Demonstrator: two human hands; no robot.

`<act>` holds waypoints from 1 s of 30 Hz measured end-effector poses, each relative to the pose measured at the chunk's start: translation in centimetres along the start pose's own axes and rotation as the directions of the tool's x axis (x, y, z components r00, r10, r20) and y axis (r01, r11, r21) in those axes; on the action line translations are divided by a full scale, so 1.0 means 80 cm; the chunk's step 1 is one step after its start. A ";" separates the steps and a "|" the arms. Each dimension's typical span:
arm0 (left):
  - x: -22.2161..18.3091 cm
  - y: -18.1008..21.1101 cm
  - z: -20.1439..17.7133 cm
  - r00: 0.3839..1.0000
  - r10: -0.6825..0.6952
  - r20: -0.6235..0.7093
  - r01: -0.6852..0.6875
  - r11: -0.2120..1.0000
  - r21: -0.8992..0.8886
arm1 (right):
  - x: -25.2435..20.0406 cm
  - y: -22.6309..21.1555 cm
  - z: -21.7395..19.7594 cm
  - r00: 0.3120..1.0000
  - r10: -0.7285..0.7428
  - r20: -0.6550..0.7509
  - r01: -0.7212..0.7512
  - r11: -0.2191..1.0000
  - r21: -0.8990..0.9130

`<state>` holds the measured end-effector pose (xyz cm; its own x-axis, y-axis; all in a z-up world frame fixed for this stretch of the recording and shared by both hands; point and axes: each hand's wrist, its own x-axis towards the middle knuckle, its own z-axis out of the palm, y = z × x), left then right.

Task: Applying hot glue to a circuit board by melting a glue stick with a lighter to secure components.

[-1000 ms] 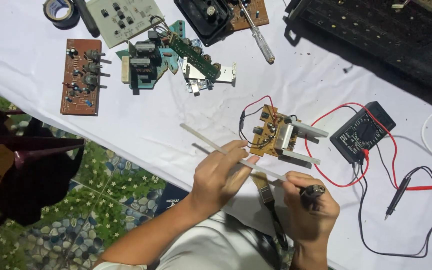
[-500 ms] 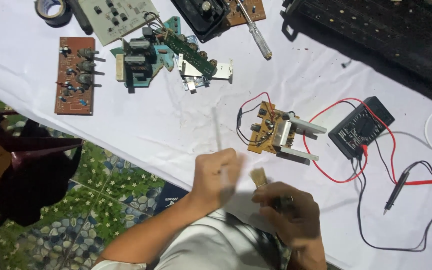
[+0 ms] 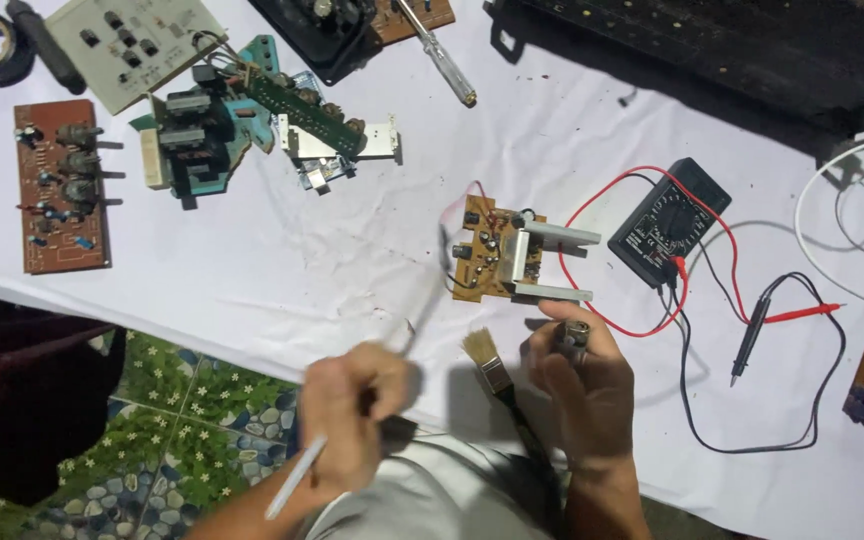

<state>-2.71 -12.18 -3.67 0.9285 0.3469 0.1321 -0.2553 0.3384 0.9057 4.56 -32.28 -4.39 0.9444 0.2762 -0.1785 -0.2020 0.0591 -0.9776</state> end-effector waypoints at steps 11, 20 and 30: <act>-0.049 -0.007 -0.043 0.943 -0.316 0.103 0.332 0.906 -0.262 | 0.025 -0.035 0.000 0.979 -0.202 -0.022 0.075 0.461 -0.884; -0.017 -0.016 -0.003 0.939 -0.344 0.031 0.342 0.938 0.052 | 0.022 -0.020 -0.003 0.953 -0.299 0.038 0.155 0.377 -0.913; -0.031 -0.034 -0.018 0.974 -0.224 0.042 0.226 0.973 -0.053 | 0.010 -0.013 -0.004 0.950 -0.134 0.281 0.305 0.579 -0.757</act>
<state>-4.68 -12.66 -7.07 0.9725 0.2258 -0.0572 -0.0530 0.4536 0.8896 5.60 -32.42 -3.58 0.8518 0.5239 -0.0076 0.3672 -0.6073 -0.7045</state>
